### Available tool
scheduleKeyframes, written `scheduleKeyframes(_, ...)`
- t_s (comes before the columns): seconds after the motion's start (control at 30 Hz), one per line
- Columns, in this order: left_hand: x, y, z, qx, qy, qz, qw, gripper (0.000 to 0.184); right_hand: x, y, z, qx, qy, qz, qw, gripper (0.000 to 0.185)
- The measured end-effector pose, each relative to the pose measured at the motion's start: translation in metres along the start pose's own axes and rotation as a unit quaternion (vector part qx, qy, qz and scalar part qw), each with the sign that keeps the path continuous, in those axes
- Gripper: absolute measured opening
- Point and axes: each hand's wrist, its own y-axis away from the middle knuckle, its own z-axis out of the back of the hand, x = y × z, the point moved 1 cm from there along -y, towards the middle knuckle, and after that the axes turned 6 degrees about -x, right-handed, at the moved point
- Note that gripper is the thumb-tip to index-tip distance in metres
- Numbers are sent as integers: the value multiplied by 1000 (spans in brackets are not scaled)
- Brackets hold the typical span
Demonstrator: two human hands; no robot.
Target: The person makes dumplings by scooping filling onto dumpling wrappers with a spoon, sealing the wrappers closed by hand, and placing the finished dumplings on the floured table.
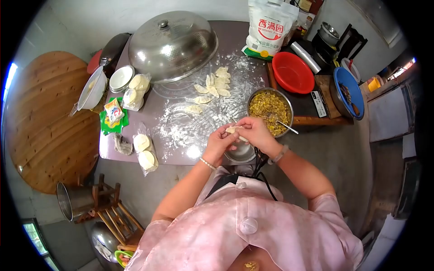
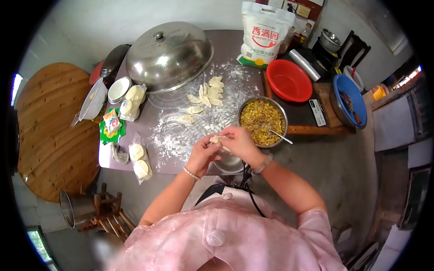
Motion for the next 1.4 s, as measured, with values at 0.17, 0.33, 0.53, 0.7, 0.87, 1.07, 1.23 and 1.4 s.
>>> scheduleKeyframes(0.17,14,-16,25,7,78,52,996,27,-3,-12,-4,38,36,-5,999,20)
scheduleKeyframes(0.33,32,-40,67,-47,162,98,981,15,-6,-15,19,-4,53,-20,998,22)
scheduleKeyframes(0.53,26,-112,166,-189,205,46,959,9,-22,-2,64,-47,-6,-15,999,15)
scheduleKeyframes(0.7,-27,-154,177,-287,193,14,938,5,-32,14,75,-65,-29,-73,995,17)
scheduleKeyframes(0.87,-48,-200,203,-338,-105,31,935,17,-34,16,74,-64,-23,-83,994,15)
scheduleKeyframes(1.07,-61,-140,284,-500,-457,-443,588,35,-38,18,79,-89,-22,-94,991,16)
scheduleKeyframes(1.23,-53,-38,447,-643,-515,-193,533,39,-40,25,84,-110,-21,-98,989,15)
scheduleKeyframes(1.4,-35,19,491,-552,-628,-12,548,29,-45,33,81,-98,-18,-111,989,13)
